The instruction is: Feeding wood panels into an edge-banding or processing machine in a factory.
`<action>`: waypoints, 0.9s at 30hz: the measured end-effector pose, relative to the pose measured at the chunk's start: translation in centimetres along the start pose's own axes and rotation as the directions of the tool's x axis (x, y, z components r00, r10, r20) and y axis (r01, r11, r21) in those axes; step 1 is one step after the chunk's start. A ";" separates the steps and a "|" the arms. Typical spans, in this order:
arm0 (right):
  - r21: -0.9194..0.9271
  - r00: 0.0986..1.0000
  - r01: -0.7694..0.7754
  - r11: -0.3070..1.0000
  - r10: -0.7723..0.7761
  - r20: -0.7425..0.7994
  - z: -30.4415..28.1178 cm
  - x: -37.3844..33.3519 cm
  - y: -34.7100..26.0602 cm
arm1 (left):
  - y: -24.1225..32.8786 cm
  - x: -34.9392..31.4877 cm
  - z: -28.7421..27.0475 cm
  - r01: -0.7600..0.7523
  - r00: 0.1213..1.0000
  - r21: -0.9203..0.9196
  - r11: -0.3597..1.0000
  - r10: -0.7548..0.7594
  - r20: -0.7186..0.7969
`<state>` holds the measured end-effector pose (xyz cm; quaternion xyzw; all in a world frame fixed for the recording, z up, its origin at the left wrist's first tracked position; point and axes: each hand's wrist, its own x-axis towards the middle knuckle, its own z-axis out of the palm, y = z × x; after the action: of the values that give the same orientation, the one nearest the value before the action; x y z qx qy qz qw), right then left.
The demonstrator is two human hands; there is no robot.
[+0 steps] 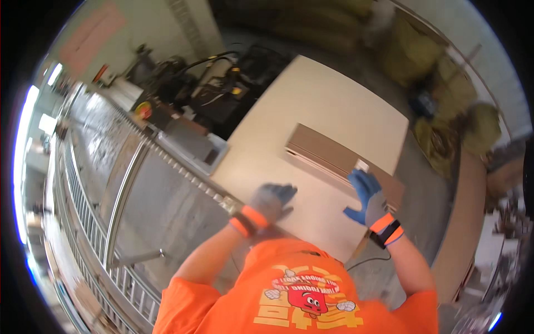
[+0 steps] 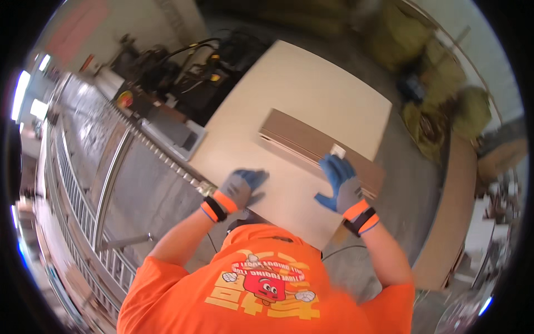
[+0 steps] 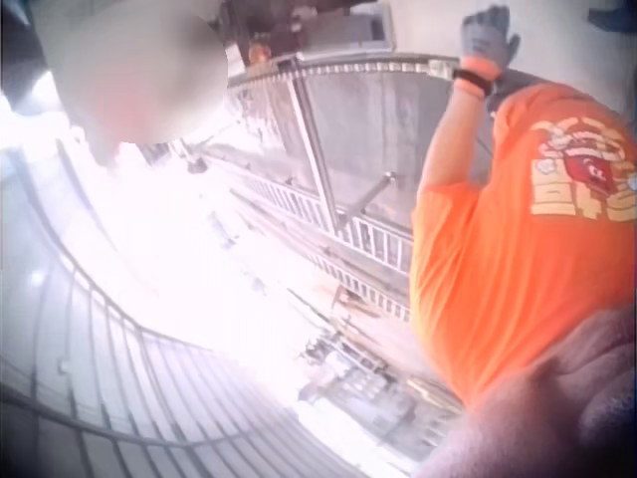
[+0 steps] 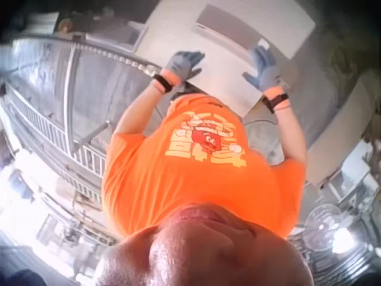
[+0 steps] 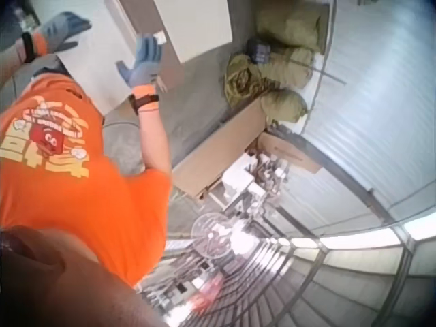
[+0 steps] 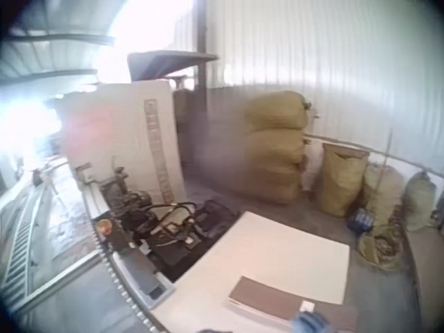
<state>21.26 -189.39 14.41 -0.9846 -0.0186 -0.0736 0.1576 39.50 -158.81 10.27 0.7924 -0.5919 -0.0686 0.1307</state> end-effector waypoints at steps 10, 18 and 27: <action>0.314 0.980 0.097 0.944 -0.146 0.133 8.2 17.0 -13.5 | 3.1 -16.1 3.4 0.400 0.916 -0.118 0.909 -0.401 0.015; 0.097 0.951 0.141 0.985 -0.162 0.265 14.8 24.5 -20.1 | 5.2 -22.1 2.6 0.625 0.780 -0.168 0.762 -0.609 0.142; -0.065 0.967 -0.046 0.997 0.061 0.248 17.4 23.8 -19.7 | 2.8 -23.0 2.1 0.663 0.749 -0.144 0.735 -0.649 0.136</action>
<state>46.05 -164.89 7.68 -0.9903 -0.0096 0.0546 0.1271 29.71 -137.83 8.06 0.9312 -0.2703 -0.1947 0.1477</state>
